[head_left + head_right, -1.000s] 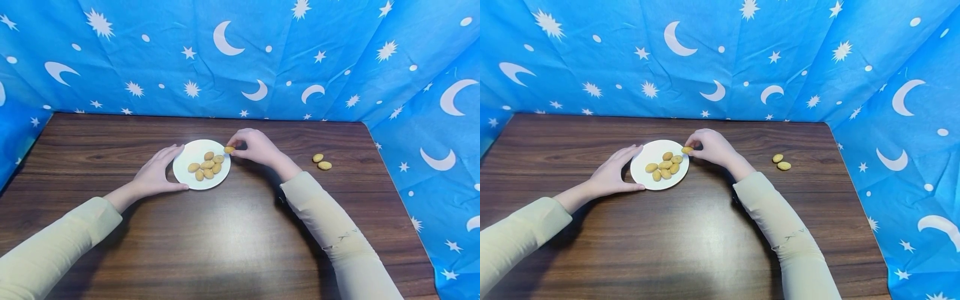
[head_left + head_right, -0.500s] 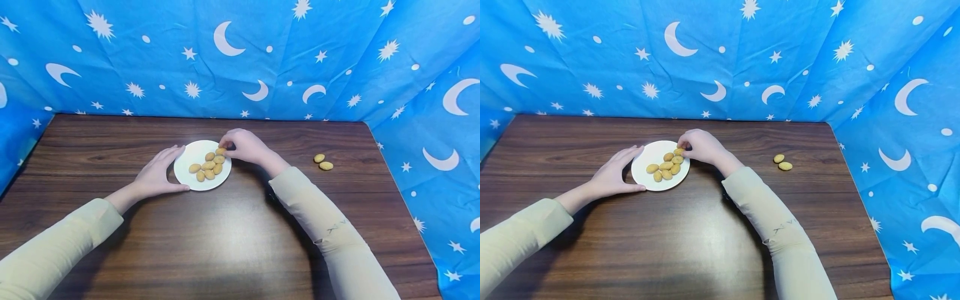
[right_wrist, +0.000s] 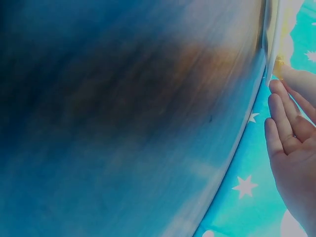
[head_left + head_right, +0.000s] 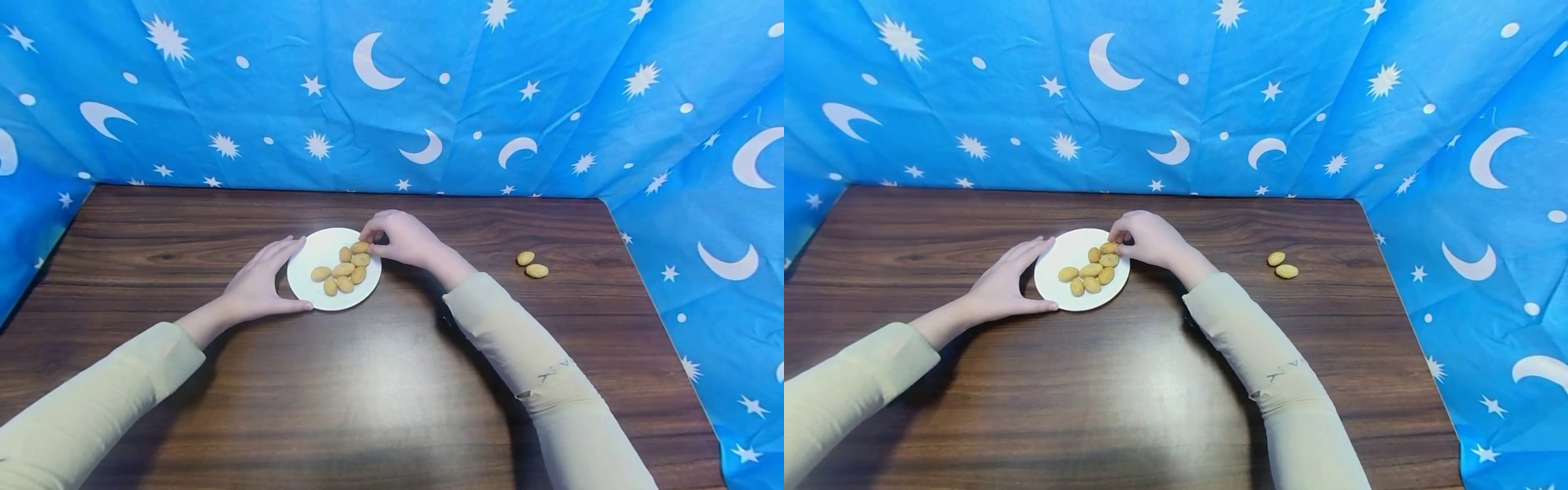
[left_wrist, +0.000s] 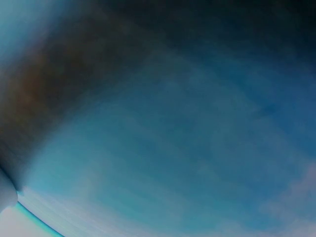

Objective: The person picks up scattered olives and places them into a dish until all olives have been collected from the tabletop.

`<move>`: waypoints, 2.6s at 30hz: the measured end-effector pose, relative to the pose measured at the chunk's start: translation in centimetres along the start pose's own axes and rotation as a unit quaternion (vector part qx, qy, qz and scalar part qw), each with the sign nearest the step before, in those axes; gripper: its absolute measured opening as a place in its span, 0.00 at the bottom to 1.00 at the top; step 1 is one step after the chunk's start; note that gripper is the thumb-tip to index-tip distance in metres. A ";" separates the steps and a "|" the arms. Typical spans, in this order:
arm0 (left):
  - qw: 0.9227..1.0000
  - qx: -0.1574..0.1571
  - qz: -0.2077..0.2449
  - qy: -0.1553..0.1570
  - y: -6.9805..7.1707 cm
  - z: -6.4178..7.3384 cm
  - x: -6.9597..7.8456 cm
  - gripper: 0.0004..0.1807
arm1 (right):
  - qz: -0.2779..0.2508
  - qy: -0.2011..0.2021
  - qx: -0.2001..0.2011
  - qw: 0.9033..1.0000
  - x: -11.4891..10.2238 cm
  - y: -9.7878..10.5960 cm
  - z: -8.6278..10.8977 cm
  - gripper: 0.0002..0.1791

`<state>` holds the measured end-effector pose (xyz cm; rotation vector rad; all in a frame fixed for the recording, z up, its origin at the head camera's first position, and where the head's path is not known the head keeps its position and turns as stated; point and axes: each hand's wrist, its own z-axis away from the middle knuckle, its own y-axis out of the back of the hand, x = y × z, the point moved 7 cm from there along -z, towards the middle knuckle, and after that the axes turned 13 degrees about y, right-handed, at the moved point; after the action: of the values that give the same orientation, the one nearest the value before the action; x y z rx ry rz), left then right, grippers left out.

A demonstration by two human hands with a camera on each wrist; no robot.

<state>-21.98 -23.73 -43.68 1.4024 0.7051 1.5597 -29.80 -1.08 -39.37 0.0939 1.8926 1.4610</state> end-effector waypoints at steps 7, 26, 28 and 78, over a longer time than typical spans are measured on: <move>1.000 0.000 0.000 0.000 -0.1 -0.1 -0.1 0.66 | -0.007 -0.004 0.010 1.000 0.2 0.2 0.4 0.13; 1.000 0.000 0.002 -0.002 0.1 0.1 0.0 0.66 | -0.010 0.016 0.083 0.996 0.9 3.4 4.8 0.10; 1.000 -0.001 0.002 -0.001 0.0 0.1 0.0 0.66 | -0.010 0.016 0.090 0.996 0.9 3.7 5.4 0.10; 1.000 -0.006 0.000 0.001 0.0 0.0 0.1 0.66 | 0.003 -0.159 0.154 0.975 9.4 8.7 23.7 0.11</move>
<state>-21.94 -23.63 -43.64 1.3927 0.6958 1.5620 -26.04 25.57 -38.56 0.4524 1.8346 1.0713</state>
